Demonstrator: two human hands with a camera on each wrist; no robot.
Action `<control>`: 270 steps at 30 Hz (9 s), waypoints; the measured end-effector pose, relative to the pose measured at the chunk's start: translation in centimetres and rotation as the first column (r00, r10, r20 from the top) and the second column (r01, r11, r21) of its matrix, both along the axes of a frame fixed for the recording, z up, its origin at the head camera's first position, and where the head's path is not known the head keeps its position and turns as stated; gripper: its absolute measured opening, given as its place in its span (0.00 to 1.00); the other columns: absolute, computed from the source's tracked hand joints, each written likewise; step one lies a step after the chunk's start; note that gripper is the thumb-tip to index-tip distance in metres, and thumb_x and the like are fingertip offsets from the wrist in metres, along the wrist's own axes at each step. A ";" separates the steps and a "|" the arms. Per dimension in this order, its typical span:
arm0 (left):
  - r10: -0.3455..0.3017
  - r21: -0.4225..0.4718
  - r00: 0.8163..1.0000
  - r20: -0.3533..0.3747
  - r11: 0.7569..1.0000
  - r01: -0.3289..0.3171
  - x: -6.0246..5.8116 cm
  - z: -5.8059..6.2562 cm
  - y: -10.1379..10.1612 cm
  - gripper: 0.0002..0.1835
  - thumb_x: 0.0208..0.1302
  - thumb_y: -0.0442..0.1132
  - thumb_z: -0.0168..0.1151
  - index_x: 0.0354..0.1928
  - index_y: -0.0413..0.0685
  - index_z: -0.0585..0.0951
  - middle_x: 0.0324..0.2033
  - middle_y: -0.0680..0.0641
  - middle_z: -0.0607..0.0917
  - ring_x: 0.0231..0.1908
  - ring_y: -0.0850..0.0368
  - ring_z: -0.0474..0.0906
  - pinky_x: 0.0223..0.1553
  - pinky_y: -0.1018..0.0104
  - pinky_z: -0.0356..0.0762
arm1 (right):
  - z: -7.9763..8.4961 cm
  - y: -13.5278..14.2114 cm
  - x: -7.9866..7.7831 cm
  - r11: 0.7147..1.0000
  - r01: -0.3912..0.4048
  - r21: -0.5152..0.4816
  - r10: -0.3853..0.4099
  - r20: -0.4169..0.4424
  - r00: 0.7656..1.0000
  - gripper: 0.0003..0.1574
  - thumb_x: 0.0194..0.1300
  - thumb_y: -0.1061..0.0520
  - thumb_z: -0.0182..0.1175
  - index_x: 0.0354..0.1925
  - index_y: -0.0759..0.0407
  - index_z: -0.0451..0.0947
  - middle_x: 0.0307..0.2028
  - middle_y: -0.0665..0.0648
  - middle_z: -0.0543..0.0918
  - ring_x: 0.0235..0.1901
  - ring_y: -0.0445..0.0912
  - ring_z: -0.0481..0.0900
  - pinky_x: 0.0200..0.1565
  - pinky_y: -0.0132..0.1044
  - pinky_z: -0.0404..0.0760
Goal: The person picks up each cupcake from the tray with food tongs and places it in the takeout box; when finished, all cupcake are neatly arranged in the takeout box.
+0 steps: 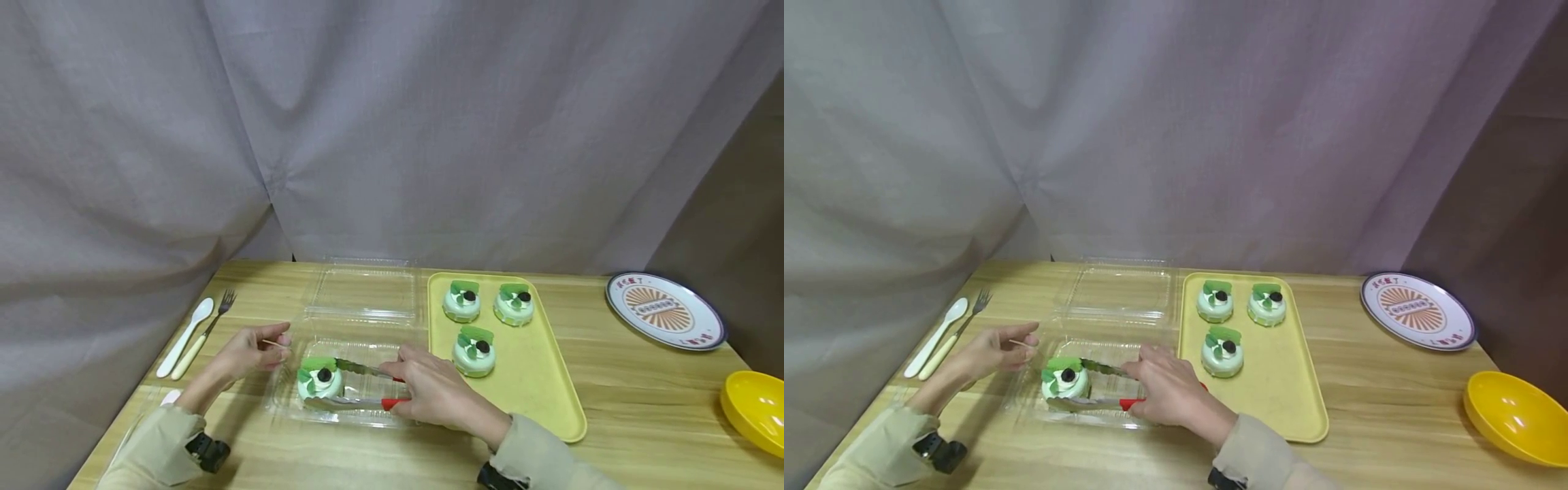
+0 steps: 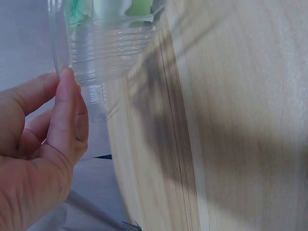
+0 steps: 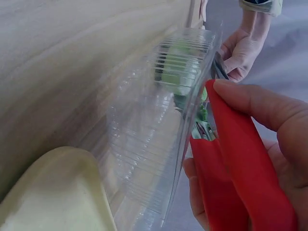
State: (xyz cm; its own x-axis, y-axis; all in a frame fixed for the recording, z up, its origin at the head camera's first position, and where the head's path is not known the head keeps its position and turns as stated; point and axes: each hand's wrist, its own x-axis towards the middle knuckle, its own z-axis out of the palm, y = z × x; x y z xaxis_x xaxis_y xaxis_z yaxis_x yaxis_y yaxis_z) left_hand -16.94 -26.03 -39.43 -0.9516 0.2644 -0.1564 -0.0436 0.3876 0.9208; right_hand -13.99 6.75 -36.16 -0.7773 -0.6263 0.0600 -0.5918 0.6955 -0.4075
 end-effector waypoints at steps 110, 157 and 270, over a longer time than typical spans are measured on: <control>0.012 -0.034 1.000 -0.008 0.999 -0.012 -0.2 0.3 0.5 0.35 0.63 0.26 0.59 0.68 0.19 0.56 0.45 0.33 0.79 0.36 0.63 0.78 0.39 0.74 0.86 | -0.1 4.8 -6.8 0.995 -0.104 -0.009 0.100 -0.210 0.973 0.33 0.47 0.60 0.76 0.54 0.61 0.82 0.33 0.52 0.76 0.32 0.39 0.65 0.30 0.25 0.62; 0.012 -0.033 1.000 0.000 0.999 -0.012 -0.2 0.0 0.2 0.35 0.64 0.27 0.59 0.68 0.19 0.56 0.46 0.35 0.80 0.36 0.64 0.78 0.38 0.75 0.86 | 1.0 2.7 -7.8 0.984 -0.072 0.161 0.091 -0.113 0.989 0.33 0.46 0.61 0.77 0.54 0.61 0.82 0.39 0.55 0.78 0.38 0.48 0.75 0.36 0.34 0.74; 0.015 -0.008 1.000 0.022 1.000 -0.015 -0.2 0.2 0.2 0.35 0.65 0.28 0.59 0.68 0.20 0.56 0.44 0.41 0.80 0.36 0.67 0.77 0.39 0.75 0.86 | 2.0 6.4 -0.4 0.991 0.003 0.133 0.025 -0.210 0.977 0.30 0.44 0.57 0.74 0.50 0.48 0.83 0.28 0.42 0.67 0.28 0.37 0.63 0.18 0.26 0.58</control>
